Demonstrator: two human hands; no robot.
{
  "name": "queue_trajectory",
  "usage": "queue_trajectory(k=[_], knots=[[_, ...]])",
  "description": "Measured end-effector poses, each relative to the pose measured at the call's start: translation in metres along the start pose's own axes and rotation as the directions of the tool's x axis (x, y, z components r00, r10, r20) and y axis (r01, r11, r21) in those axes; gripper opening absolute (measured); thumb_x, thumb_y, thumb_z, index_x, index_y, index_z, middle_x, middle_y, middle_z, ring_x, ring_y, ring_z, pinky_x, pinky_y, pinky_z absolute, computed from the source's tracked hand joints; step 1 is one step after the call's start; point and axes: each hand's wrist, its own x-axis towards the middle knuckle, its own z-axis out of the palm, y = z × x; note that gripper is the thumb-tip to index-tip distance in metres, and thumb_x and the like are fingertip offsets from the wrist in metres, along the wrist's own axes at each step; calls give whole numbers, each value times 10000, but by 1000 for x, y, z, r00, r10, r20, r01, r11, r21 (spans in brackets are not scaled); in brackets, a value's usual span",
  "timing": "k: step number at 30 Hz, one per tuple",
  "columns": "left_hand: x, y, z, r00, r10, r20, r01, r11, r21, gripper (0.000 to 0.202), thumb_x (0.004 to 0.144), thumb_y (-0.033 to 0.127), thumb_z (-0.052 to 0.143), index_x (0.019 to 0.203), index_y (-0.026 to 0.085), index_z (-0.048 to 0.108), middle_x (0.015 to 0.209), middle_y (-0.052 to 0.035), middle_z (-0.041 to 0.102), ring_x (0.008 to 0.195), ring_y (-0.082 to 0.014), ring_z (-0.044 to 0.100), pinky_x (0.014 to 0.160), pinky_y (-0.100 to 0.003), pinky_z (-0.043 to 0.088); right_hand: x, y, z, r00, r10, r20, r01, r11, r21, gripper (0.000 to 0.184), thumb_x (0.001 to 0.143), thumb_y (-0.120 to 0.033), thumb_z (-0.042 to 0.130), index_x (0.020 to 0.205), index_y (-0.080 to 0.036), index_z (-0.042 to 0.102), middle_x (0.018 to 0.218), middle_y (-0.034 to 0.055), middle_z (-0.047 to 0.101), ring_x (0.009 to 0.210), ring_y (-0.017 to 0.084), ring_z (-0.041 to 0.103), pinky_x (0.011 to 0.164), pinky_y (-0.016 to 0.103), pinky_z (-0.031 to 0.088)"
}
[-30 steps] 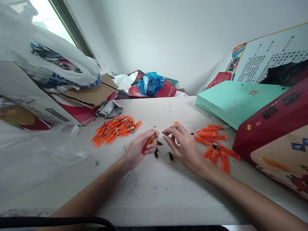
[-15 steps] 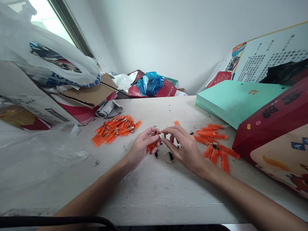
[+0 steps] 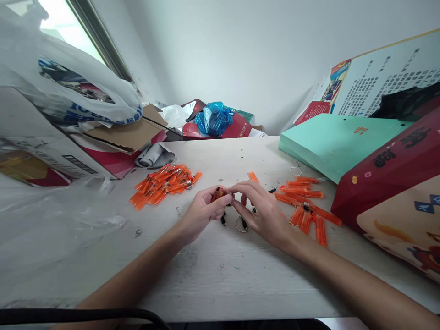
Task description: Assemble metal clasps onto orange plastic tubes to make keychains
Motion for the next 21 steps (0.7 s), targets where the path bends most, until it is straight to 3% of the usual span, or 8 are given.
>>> queue_trajectory(k=[5,7,8,11,14,19,21], knots=[[3,2,0,995,-13,-100,10,999,-30,259,932,375,730,945,157,591,723,65,338,530,-26,246,480,-176,225,11,8,-18,997,-2,79,16,982,-187,215,1016,-216,573,1219,-176,630,1124,87,727,872,174,685,739,302,511],[5,4,0,988,-14,-156,6,999,-51,285,936,388,715,904,162,545,714,69,322,525,-30,227,465,-170,208,19,18,-38,977,107,184,-45,948,-316,171,1000,-188,571,1126,-195,685,1053,54,747,823,171,683,711,300,481],[5,4,0,984,-11,-176,0,998,-62,303,935,393,712,883,167,517,710,71,319,523,-31,220,459,-168,201,23,25,-49,965,193,179,-118,925,-361,153,984,-182,584,1069,-206,709,1023,37,752,819,169,681,709,294,472],[7,5,0,979,3,-204,-18,997,-72,333,933,407,703,867,183,465,710,70,336,522,-35,222,452,-160,200,29,47,-82,881,433,193,-297,821,-488,185,954,-184,579,1022,-223,747,1028,30,761,823,175,682,677,289,449],[6,3,1,981,2,-195,-14,998,-57,336,949,424,678,870,192,449,706,69,350,521,-37,228,454,-154,206,28,63,-102,781,592,199,-380,702,-602,165,918,-239,621,991,-214,767,984,55,763,801,194,670,653,294,422],[5,0,1,985,12,-174,-10,1000,14,310,979,448,622,901,203,449,700,67,385,515,-41,237,458,-160,207,29,60,-104,606,764,223,-444,557,-702,141,868,-233,627,831,-199,758,765,69,711,662,188,601,590,297,347],[4,-1,1,984,41,-172,-28,997,75,295,984,453,607,916,206,462,707,61,402,522,-47,257,464,-164,217,30,56,-100,562,793,235,-452,533,-715,162,857,-215,613,742,-194,726,692,59,676,590,171,555,557,300,310]])
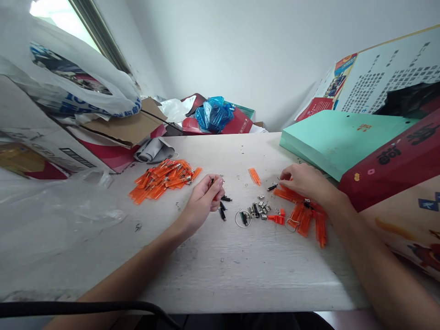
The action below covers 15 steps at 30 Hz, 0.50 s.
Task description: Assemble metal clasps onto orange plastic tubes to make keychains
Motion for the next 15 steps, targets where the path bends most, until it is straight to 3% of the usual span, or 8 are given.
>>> queue_trajectory(k=[3,7,15], knots=[[-2,-1,2,997,79,-20,-76,991,113,276,980,464,605,959,210,499,709,53,415,545,-67,306,477,-177,250,0,-4,3,1000,-2,19,2,1000,3,211,844,-188,590,649,-189,669,629,45,640,511,146,493,514,304,265],[-5,-2,5,986,161,-44,-147,962,228,269,963,460,621,990,204,544,715,39,437,582,-92,351,497,-205,286,1,-3,6,1000,-9,29,8,1000,23,181,824,-169,594,660,-189,668,648,38,656,502,130,494,496,293,265],[-8,-3,4,979,200,31,-197,910,363,217,1015,439,552,1057,226,538,731,40,426,641,-114,383,562,-227,300,5,-4,9,1000,-15,9,15,998,55,138,808,-153,619,709,-187,709,643,37,672,509,132,508,510,282,277]])
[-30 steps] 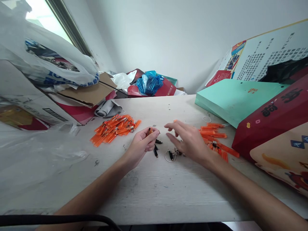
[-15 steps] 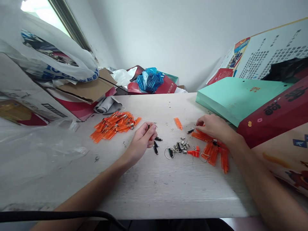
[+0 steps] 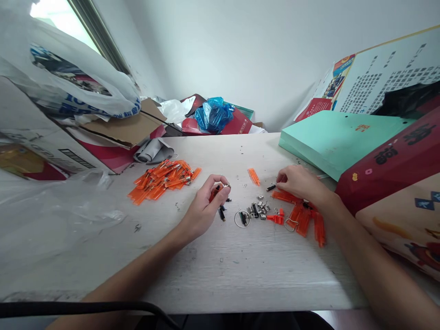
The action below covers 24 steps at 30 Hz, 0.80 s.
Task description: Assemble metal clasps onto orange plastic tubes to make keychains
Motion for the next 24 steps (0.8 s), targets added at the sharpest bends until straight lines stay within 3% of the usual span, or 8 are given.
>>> queue_trajectory(k=[7,14,17,21,24], knots=[[-6,3,4,999,26,27,-28,996,88,182,1040,413,508,1119,251,525,736,43,449,677,-132,436,638,-246,342,-1,-3,6,995,-58,-85,59,998,9,155,803,-107,586,790,-168,727,739,65,705,580,139,513,526,278,282],[-5,3,2,998,51,44,-57,988,145,176,1052,412,472,1111,248,499,747,42,467,675,-134,439,653,-255,355,4,0,12,987,-133,-92,136,990,29,273,764,-64,581,937,-178,758,917,64,765,735,163,635,616,265,399],[-6,4,2,997,57,49,-65,982,177,162,1057,399,457,1099,244,485,743,42,473,679,-136,450,657,-258,368,2,-1,10,983,-138,-118,142,989,28,269,773,-80,583,959,-176,752,901,64,761,772,179,648,637,274,415],[-6,4,2,995,74,60,-85,974,210,148,1059,380,444,1062,237,478,734,47,479,659,-130,453,653,-258,371,-3,-5,4,951,-119,-286,157,981,112,256,813,-135,594,1026,-170,732,889,63,751,812,203,670,649,293,454],[-7,3,2,994,70,78,-87,966,242,159,1052,388,460,1050,231,486,745,41,506,660,-131,484,639,-258,368,-9,-14,1,904,-148,-401,295,895,335,201,839,-199,645,1020,-168,728,890,66,749,824,209,696,663,307,516]])
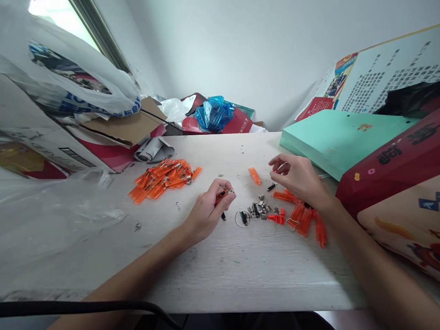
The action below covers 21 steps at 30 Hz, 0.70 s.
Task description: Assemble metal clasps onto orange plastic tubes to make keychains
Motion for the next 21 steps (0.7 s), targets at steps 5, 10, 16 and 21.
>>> queue_trajectory(k=[5,10,16,21], knots=[[-1,-2,2,999,-21,38,18,997,69,207,1037,432,503,1036,225,517,736,36,562,631,-133,495,617,-258,361,-12,-22,14,994,-112,8,96,883,460,163,885,-292,713,1005,-182,722,959,67,756,845,201,725,695,321,581],[0,-2,3,998,-34,56,34,999,8,192,1012,395,563,955,212,551,806,4,647,703,-151,577,668,-268,408,-27,-40,38,927,-356,-118,364,777,513,139,953,-221,670,1062,-237,754,1066,49,744,947,180,699,842,347,583],[2,8,-1,982,-50,184,88,975,-204,176,992,359,593,989,193,654,948,-57,704,876,-203,636,791,-306,482,-35,-47,42,916,-400,-4,318,722,615,205,972,-158,632,1094,-257,763,1059,27,758,952,167,688,869,338,556],[2,16,-7,936,-36,350,112,974,-199,292,999,390,583,840,187,719,913,-68,702,728,-157,567,641,-262,441,-35,-47,37,930,-329,165,127,707,696,194,985,-281,647,1148,-264,751,1105,35,732,921,156,674,775,294,558]])
